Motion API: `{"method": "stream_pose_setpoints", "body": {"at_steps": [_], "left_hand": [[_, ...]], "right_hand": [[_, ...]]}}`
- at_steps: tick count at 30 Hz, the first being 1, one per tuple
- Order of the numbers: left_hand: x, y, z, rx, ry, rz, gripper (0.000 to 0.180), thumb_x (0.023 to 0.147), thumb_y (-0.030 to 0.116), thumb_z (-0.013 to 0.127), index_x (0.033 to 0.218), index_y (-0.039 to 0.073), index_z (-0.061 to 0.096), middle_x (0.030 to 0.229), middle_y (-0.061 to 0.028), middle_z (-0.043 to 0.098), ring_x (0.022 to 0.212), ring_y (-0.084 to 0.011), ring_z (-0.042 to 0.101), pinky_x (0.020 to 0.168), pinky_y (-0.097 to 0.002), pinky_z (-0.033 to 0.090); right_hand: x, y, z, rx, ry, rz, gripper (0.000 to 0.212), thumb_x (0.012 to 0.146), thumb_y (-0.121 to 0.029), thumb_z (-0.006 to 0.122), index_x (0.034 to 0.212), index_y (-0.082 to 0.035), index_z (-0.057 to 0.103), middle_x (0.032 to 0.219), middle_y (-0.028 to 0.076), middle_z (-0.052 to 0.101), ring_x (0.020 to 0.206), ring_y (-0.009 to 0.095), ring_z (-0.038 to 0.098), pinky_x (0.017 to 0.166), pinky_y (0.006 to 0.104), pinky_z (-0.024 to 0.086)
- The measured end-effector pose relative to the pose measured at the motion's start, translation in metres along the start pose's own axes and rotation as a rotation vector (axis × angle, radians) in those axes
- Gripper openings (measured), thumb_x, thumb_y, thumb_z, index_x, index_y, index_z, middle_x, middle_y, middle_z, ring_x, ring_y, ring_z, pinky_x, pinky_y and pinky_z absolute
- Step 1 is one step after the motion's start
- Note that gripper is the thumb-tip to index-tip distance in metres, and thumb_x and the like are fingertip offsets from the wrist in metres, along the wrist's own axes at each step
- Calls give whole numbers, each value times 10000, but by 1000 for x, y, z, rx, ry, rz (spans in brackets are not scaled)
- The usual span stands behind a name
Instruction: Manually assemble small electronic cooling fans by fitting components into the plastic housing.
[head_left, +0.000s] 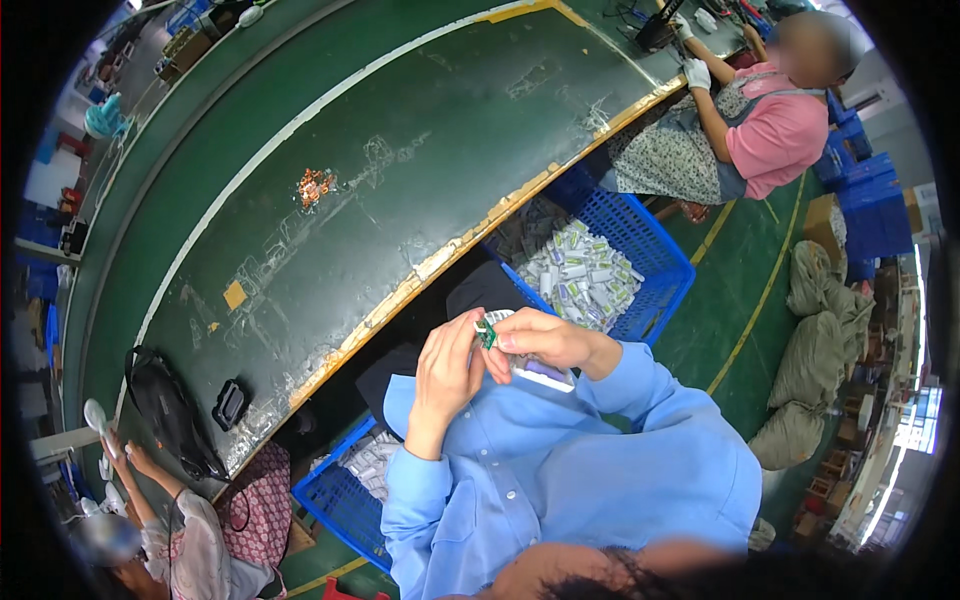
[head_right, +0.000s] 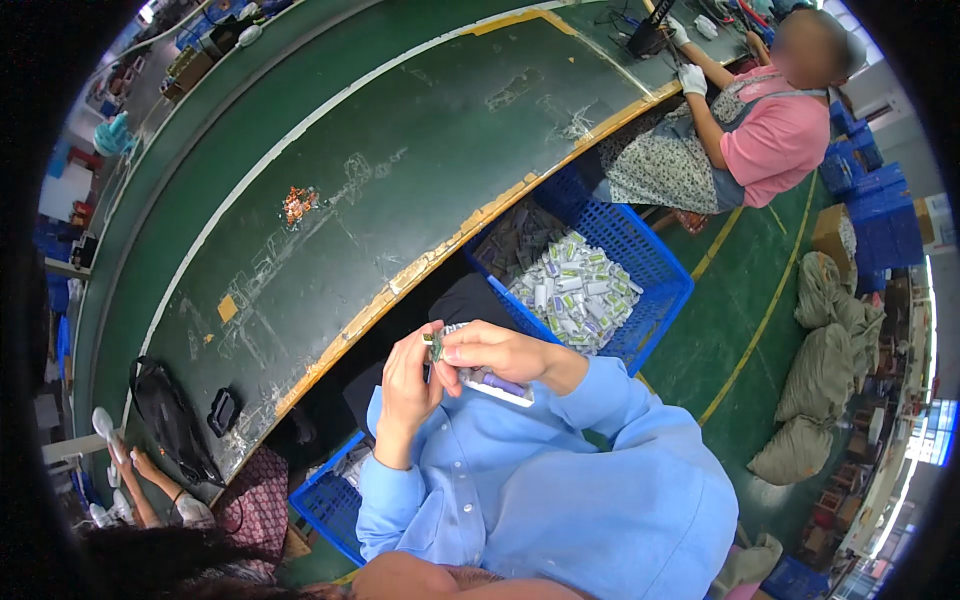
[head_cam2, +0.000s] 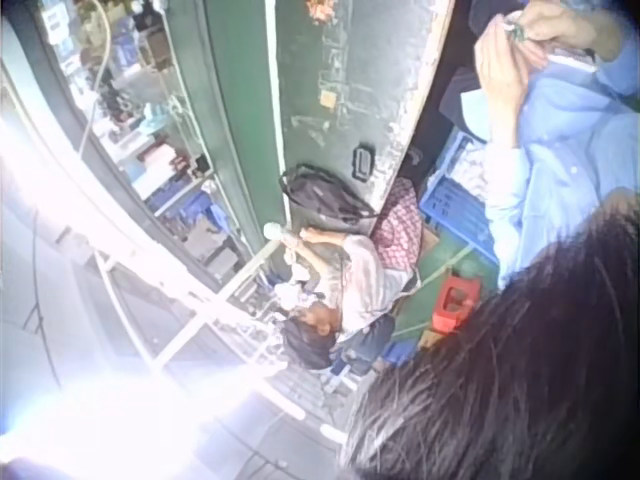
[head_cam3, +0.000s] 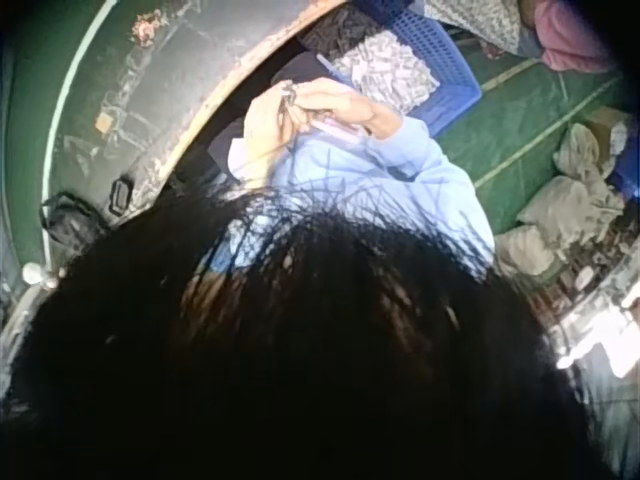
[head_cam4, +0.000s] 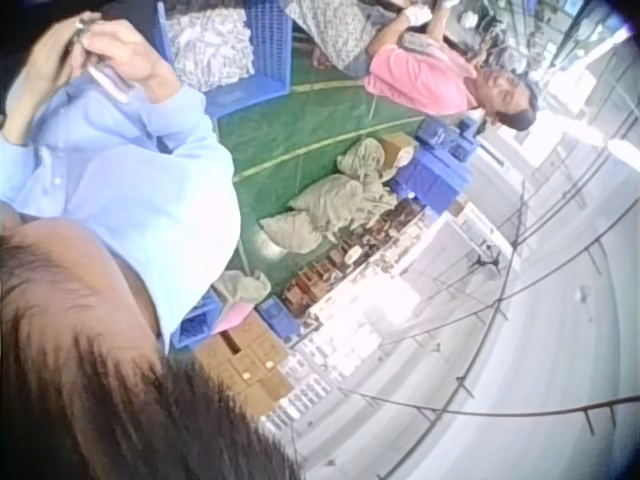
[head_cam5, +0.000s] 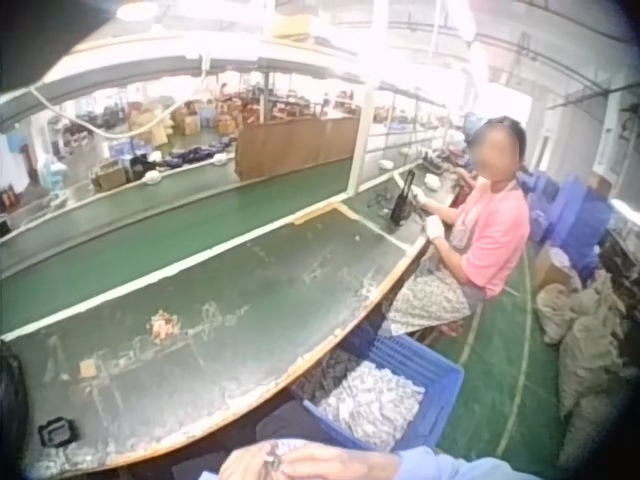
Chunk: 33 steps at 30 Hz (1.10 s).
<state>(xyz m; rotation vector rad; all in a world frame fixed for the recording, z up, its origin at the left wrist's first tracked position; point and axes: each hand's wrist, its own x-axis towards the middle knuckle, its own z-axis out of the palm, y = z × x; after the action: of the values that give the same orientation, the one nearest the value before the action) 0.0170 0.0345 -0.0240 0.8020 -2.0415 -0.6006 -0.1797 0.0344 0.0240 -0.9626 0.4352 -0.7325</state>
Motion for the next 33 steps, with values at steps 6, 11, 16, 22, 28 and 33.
{"method": "stream_pose_setpoints", "body": {"at_steps": [6, 11, 16, 22, 28, 33], "left_hand": [[6, 6, 5, -215, -73, -123, 628, 748, -120, 660, 1346, -30, 489, 1229, -206, 640, 1089, -390, 657, 907, -428, 547], [18, 14, 1, -273, -76, -140, 609, 759, -120, 667, 1339, -12, 518, 1230, -204, 636, 1117, -388, 644, 925, -410, 542], [16, 19, 4, -365, -129, -253, 672, 777, -130, 654, 1405, 9, 462, 1242, -193, 629, 1152, -366, 633, 947, -400, 531], [6, 12, 8, -582, 59, -357, 608, 848, -189, 504, 1413, 29, 459, 1216, -184, 635, 1037, -248, 685, 882, -336, 560], [32, 23, -20, -221, 48, -107, 512, 711, -79, 654, 1214, 6, 613, 1172, -163, 648, 975, -352, 673, 841, -380, 545], [38, 28, -38, -268, -24, -78, 426, 690, -63, 692, 1108, 13, 664, 1086, -149, 674, 970, -330, 671, 845, -387, 548]], "right_hand": [[0, -5, 0, -118, 36, 107, 412, 1058, -250, 437, 831, 29, 638, 820, 112, 652, 795, 189, 623, 765, 324, 486], [-4, -7, -1, -122, 109, 140, 427, 1057, -252, 444, 831, 35, 665, 820, 111, 677, 793, 185, 648, 782, 319, 502], [-6, -10, 3, -163, 56, 182, 404, 1051, -247, 445, 835, 2, 679, 806, 77, 683, 771, 137, 612, 743, 286, 471], [-10, -16, 5, -208, 31, 266, 313, 1016, -169, 491, 852, 28, 672, 829, 90, 680, 838, 149, 640, 794, 296, 488], [2, -26, -1, -274, 28, 259, 322, 994, -167, 493, 824, 39, 673, 788, 94, 678, 780, 162, 645, 763, 305, 497], [9, -24, -8, -232, -20, 212, 304, 973, -164, 506, 822, 32, 683, 782, 99, 689, 770, 168, 641, 756, 302, 490]]}}
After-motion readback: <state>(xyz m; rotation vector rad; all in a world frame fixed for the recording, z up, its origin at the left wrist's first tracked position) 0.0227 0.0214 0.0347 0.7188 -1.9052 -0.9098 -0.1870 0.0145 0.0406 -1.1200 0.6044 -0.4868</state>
